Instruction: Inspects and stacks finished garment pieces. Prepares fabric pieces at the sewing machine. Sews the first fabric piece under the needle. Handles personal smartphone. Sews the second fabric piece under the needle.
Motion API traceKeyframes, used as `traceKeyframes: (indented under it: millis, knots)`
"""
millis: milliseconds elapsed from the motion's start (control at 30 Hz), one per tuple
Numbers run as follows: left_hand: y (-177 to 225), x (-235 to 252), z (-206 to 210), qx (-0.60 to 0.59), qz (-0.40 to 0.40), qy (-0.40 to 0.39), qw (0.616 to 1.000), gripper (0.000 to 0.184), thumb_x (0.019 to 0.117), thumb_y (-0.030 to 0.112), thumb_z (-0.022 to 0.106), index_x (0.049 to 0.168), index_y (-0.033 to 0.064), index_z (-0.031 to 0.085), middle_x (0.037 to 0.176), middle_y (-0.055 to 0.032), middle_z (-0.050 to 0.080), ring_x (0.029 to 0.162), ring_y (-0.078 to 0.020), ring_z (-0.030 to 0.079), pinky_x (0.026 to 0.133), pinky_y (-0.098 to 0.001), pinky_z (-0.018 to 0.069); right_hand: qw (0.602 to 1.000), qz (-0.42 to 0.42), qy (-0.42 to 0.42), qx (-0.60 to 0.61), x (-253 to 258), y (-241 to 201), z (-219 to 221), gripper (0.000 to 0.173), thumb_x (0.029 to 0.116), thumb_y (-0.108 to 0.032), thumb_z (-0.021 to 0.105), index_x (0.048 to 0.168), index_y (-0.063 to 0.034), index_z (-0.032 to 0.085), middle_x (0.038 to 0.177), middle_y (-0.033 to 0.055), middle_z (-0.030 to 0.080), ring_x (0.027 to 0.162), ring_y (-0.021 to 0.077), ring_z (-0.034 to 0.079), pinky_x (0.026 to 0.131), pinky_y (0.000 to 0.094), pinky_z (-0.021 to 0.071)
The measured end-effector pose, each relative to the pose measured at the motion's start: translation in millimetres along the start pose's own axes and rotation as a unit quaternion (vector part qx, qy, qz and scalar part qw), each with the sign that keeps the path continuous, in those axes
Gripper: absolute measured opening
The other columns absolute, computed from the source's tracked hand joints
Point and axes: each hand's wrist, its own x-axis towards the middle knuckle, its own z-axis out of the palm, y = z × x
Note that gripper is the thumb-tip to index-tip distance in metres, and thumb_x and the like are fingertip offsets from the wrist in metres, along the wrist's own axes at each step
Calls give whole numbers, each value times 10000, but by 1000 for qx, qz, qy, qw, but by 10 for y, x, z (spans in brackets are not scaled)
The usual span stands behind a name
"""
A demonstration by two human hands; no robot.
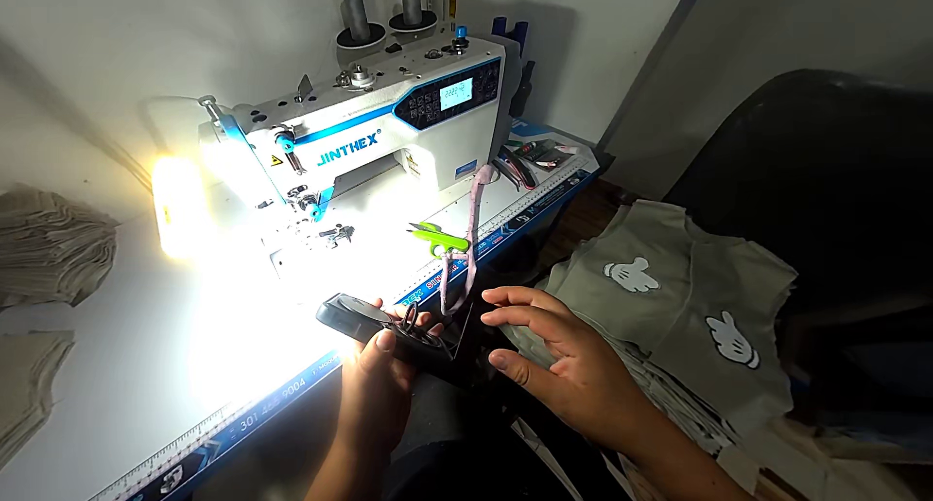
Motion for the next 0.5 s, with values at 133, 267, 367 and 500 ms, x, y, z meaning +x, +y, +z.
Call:
traceKeyframes:
  millis: [133, 267, 367, 500]
  knots:
    - [6, -6, 17, -3, -8, -2, 1000, 839, 667, 306, 939, 1301, 23, 469, 1004, -162, 723, 932, -297, 755, 861, -472, 632, 1000, -5, 9, 13, 7, -13, 21, 280, 969, -446, 671, 1155, -252, 752, 1320, -75, 654, 1244, 79, 601, 980, 279, 568]
    - [-10, -1, 25, -6, -21, -4, 1000, 829, 694, 296, 923, 1311, 27, 439, 1006, -155, 716, 933, -281, 751, 858, -452, 632, 1000, -20, 2, 16, 17, -25, 81, 312, 955, -501, 677, 1145, -264, 750, 1356, -63, 637, 1291, 105, 569, 1009, 320, 549]
    - [-42, 5, 58, 34, -27, 15, 999, 607, 837, 210, 784, 1287, 35, 415, 1020, -140, 701, 924, -243, 739, 849, -419, 625, 996, -67, -6, -58, 40, -24, 141, 405, 962, -590, 629, 1159, -254, 738, 1413, -41, 606, 1424, 179, 456, 1137, 426, 447]
    - [-85, 43, 172, 101, -55, 56, 992, 451, 937, 95, 596, 1314, 61, 351, 1006, -115, 667, 843, -170, 719, 724, -318, 612, 987, -96, -37, -127, 111, -80, 205, 472, 1079, -533, 420, 1212, -188, 713, 1189, -76, 723, 1285, 115, 597, 1193, 533, 363]
